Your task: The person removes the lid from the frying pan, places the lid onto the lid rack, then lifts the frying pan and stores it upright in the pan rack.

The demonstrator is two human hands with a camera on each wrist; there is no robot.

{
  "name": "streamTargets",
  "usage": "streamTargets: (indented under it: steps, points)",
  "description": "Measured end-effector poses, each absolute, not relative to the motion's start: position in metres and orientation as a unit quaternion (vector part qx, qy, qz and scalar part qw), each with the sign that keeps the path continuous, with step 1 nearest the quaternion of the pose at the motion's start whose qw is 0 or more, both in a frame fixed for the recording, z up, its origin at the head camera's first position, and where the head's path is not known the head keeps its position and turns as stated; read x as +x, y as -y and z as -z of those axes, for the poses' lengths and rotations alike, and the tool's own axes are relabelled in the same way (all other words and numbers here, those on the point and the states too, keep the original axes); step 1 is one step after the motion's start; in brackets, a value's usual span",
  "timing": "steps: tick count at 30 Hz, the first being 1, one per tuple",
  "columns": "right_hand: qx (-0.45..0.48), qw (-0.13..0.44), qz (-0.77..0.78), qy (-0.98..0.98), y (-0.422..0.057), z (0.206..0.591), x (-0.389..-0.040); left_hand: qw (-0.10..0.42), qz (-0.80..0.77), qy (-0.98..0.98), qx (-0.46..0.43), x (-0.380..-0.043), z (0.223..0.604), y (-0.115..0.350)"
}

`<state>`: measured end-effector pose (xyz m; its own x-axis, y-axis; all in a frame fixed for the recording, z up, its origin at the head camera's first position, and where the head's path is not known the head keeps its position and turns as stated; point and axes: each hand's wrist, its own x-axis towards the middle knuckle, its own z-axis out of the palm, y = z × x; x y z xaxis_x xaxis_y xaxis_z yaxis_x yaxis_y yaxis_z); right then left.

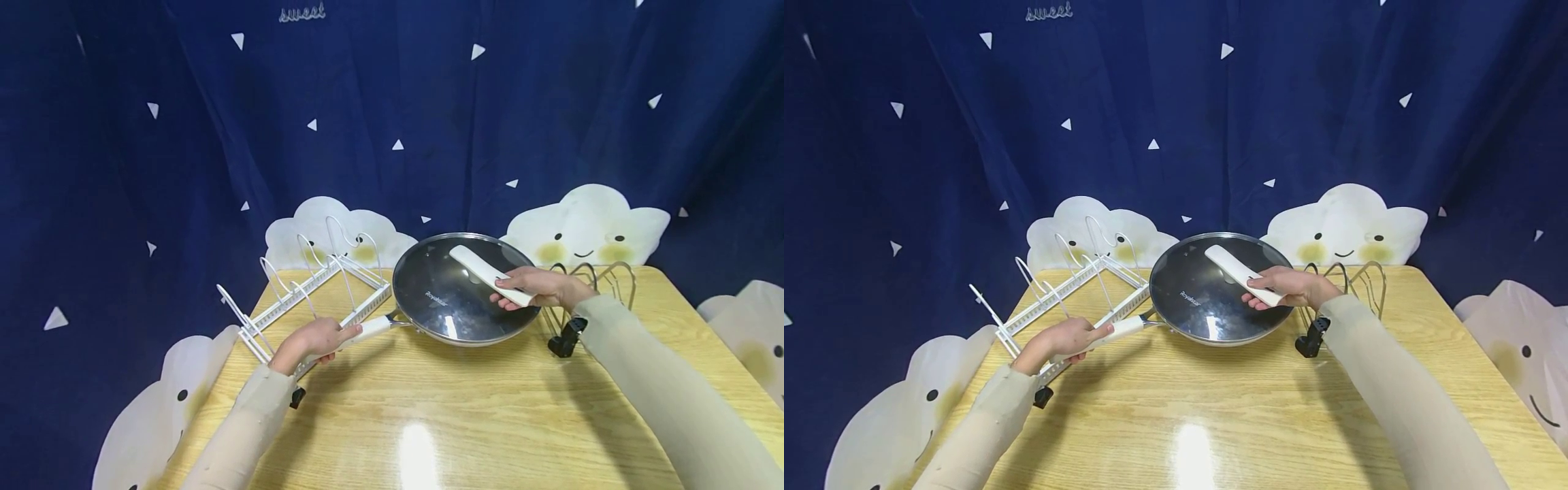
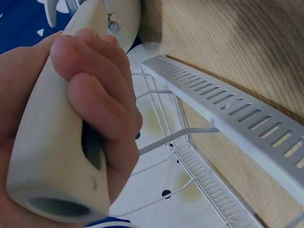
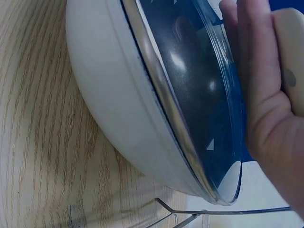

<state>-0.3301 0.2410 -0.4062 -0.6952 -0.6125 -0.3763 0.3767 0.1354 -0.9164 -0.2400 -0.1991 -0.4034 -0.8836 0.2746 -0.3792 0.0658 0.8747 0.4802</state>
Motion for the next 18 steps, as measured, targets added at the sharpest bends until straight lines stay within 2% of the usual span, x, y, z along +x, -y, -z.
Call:
streamTargets:
  steps: [7, 18]
  points:
    - [-0.104, 0.37, 0.648, -0.657, -0.2406, 0.4083, -0.3265, 0.221, -0.234, -0.942, 0.091, -0.24, 0.4039, 0.1991]
    - [-0.119, 0.319, 0.648, -0.681, -0.2359, 0.4132, -0.3204, 0.219, -0.228, -0.944, 0.089, -0.2395, 0.4031, 0.1993]
